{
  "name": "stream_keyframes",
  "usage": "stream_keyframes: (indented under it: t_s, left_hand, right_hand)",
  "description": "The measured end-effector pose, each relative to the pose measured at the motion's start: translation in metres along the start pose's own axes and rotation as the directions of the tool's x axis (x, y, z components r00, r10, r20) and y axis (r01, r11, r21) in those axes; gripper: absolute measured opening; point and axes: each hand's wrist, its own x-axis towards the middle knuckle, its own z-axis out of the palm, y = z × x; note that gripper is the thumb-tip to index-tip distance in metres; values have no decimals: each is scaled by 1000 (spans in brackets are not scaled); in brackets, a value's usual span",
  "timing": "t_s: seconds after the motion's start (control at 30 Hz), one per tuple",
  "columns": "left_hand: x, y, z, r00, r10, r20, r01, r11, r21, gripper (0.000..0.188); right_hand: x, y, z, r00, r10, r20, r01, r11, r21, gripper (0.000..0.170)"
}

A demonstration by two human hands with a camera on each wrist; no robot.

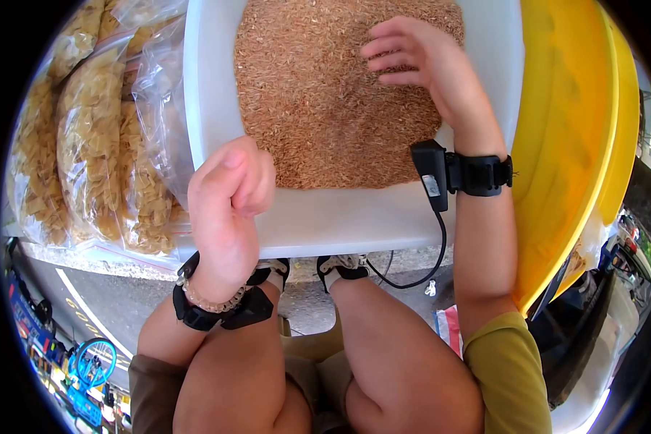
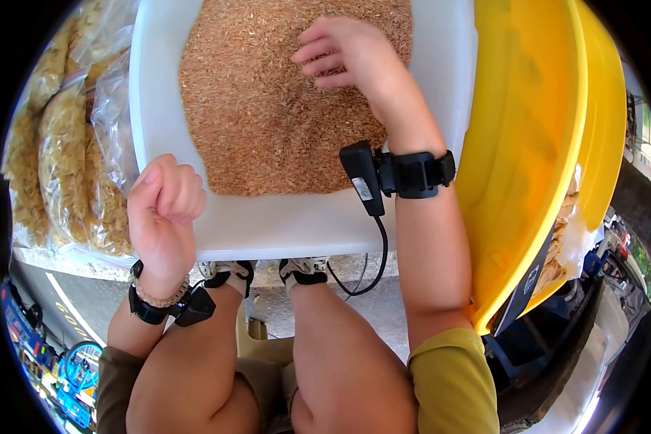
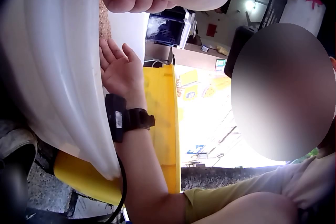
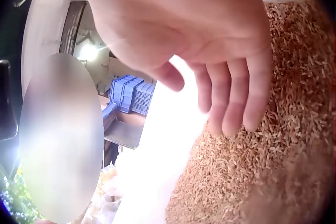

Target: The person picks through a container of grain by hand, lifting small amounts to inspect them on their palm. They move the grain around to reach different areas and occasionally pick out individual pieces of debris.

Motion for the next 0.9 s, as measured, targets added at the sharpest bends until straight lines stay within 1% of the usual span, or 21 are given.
stream_keyframes:
  t_s: [0.03,0.07,0.1,0.17,0.2,0.27,0.3,0.37,0.4,0.43,0.47,0.5,0.53,0.57,0.63,0.67,0.7,0.77,0.8,0.87,0.9]
  left_hand:
    - [0,1,1,1000,0,0,0,1000,2,38]
    - [0,1,1,1000,1,-2,-1,1000,6,38]
    - [0,0,1,1000,1,-13,-1,1000,11,38]
    - [0,-1,0,1000,1,-24,-1,1000,19,38]
    - [0,-1,0,1000,5,-26,-5,1000,20,38]
    - [1,-1,0,1000,10,-25,-10,1000,21,38]
    - [1,0,0,1000,2,-24,-2,1000,17,38]
    - [1,1,1,1000,-1,-16,2,1000,14,38]
    - [1,1,1,1000,-1,-12,2,1000,16,39]
    - [1,1,1,1000,-1,-10,1,1000,18,39]
    - [1,0,1,1000,2,-8,-2,1000,19,39]
    - [1,-1,1,1000,14,-21,-14,1000,27,38]
    - [1,-1,1,999,27,-34,-26,999,36,38]
    - [1,-1,1,999,29,-35,-28,999,39,38]
    - [1,-1,1,1000,10,-22,-10,999,36,38]
    - [1,-1,0,1000,12,-21,-11,999,38,38]
    - [0,-2,0,1000,10,-25,-9,999,37,38]
    - [0,-2,0,1000,10,-28,-9,999,36,38]
    - [0,-1,0,1000,6,-29,-5,999,31,38]
    - [1,-1,1,999,1,-32,0,1000,27,38]
    - [1,0,1,1000,-10,-29,10,1000,11,37]
  right_hand:
    - [-3,-3,4,956,58,287,-61,998,4,43]
    - [-7,-5,9,829,106,549,-120,993,-9,47]
    - [-11,-5,18,673,162,722,-209,978,-25,53]
    - [-23,-3,38,471,193,861,-214,972,-101,58]
    - [-25,-1,41,471,191,861,-212,972,-100,58]
    - [-28,4,43,490,290,822,-141,957,-253,63]
    - [-24,5,40,494,288,821,-138,958,-253,63]
    - [-11,8,29,705,320,633,-276,946,-171,64]
    - [-9,10,24,778,286,559,-249,958,-143,62]
    - [-8,8,19,781,282,557,-245,959,-143,62]
    - [-7,5,14,861,270,430,-224,962,-156,60]
    - [-6,3,11,922,249,295,-205,964,-172,59]
    - [-8,2,8,964,201,176,-174,972,-156,55]
    - [-8,2,5,964,198,178,-171,973,-154,55]
    - [-5,3,0,992,105,-65,-112,988,-107,51]
    - [-3,3,-5,987,108,-119,-126,979,-159,49]
    - [-1,3,-9,987,106,-119,-124,980,-159,49]
    - [1,4,-14,978,85,-192,-126,969,-211,48]
    - [2,5,-16,978,83,-192,-124,969,-212,48]
    - [3,6,-17,971,25,-236,-91,957,-274,39]
    - [3,4,-19,972,24,-235,-90,957,-275,39]
